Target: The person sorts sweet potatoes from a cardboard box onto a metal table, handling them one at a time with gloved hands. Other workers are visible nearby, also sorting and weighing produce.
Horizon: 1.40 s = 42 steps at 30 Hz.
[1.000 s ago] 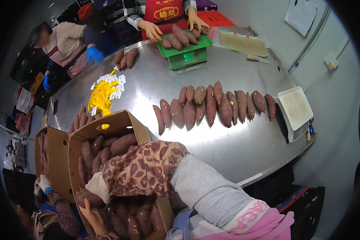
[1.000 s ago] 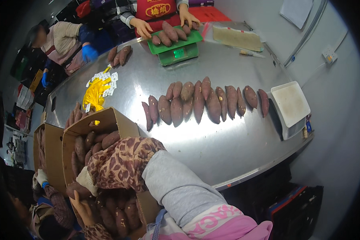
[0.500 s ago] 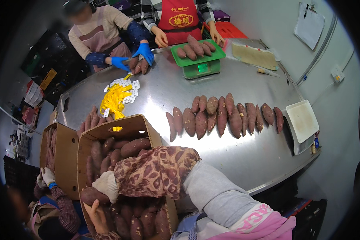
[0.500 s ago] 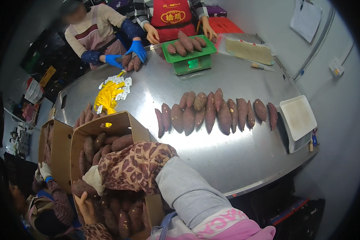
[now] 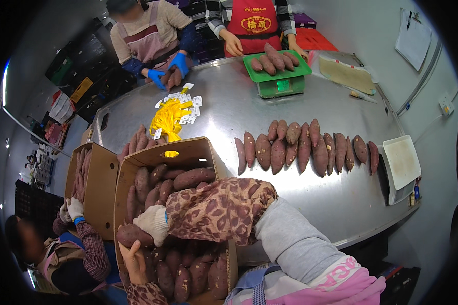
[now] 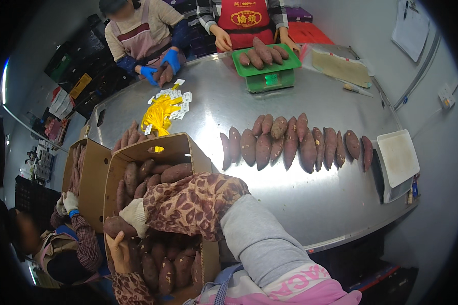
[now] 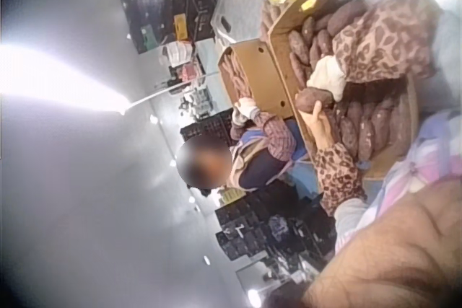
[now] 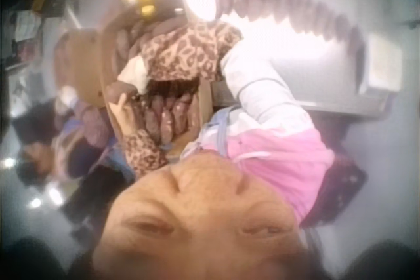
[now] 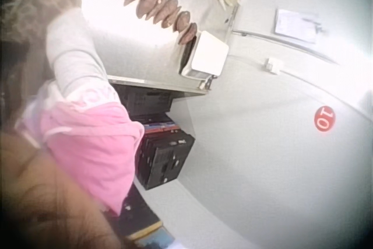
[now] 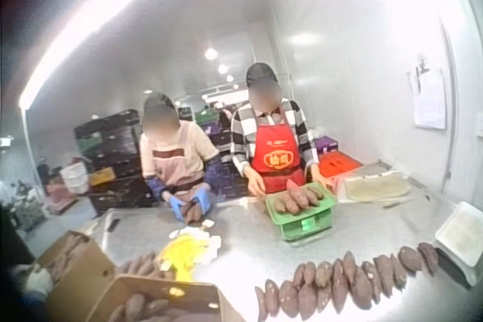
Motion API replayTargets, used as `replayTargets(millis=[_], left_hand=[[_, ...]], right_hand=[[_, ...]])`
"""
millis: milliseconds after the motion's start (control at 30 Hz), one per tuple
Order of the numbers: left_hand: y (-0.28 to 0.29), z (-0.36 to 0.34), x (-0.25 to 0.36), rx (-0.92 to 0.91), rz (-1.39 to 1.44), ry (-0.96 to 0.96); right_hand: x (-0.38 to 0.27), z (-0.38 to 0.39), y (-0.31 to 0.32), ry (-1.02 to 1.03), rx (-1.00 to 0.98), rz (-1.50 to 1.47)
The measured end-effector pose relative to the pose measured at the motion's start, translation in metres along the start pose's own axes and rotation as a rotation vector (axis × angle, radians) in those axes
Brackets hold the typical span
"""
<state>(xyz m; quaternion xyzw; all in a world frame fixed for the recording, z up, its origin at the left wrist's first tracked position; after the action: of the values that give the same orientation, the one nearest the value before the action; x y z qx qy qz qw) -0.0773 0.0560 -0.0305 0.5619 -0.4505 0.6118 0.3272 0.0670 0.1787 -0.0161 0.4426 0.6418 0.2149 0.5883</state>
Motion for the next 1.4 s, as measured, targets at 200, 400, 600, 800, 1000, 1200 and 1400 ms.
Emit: replayTargets(millis=[200,400,600,800,1000,1200,1400], left_hand=[[-0.002,0.001,-0.001,0.003,0.115,-0.004],[0.000,-0.002,-0.004,0.022,0.240,0.037],[0.004,0.002,-0.004,-0.070,-0.049,-0.012],[0.007,-0.004,-0.010,0.074,0.308,0.026],[-0.007,0.000,0.000,-0.031,-0.001,-0.035],[-0.008,-0.002,-0.001,0.053,0.315,-0.118],[-0.015,0.002,0.012,0.087,0.144,0.028]], right_hand=[[0.004,-0.008,-0.005,0.018,0.032,0.004],[0.009,-0.015,-0.019,0.107,-0.031,-0.050],[0.011,-0.014,-0.016,0.067,-0.020,0.036],[0.007,-0.013,-0.014,0.063,-0.016,0.071],[0.012,-0.014,-0.015,-0.059,-0.207,0.019],[0.012,-0.022,-0.003,-0.076,-0.023,-0.593],[0.013,-0.026,0.002,-0.190,-0.111,-1.206]])
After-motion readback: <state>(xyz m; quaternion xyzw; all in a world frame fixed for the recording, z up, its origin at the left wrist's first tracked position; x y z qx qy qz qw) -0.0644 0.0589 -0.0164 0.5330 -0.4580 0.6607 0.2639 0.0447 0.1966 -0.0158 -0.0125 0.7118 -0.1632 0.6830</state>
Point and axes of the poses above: each hand's wrist, its own z-axis away from the middle knuckle, its own y-axis out of the back of the hand, x = y × z, the point moved 5 cm from there along -z, towards the middle knuckle, and after that the axes turned 3 degrees about z, right-handed, at the moved point
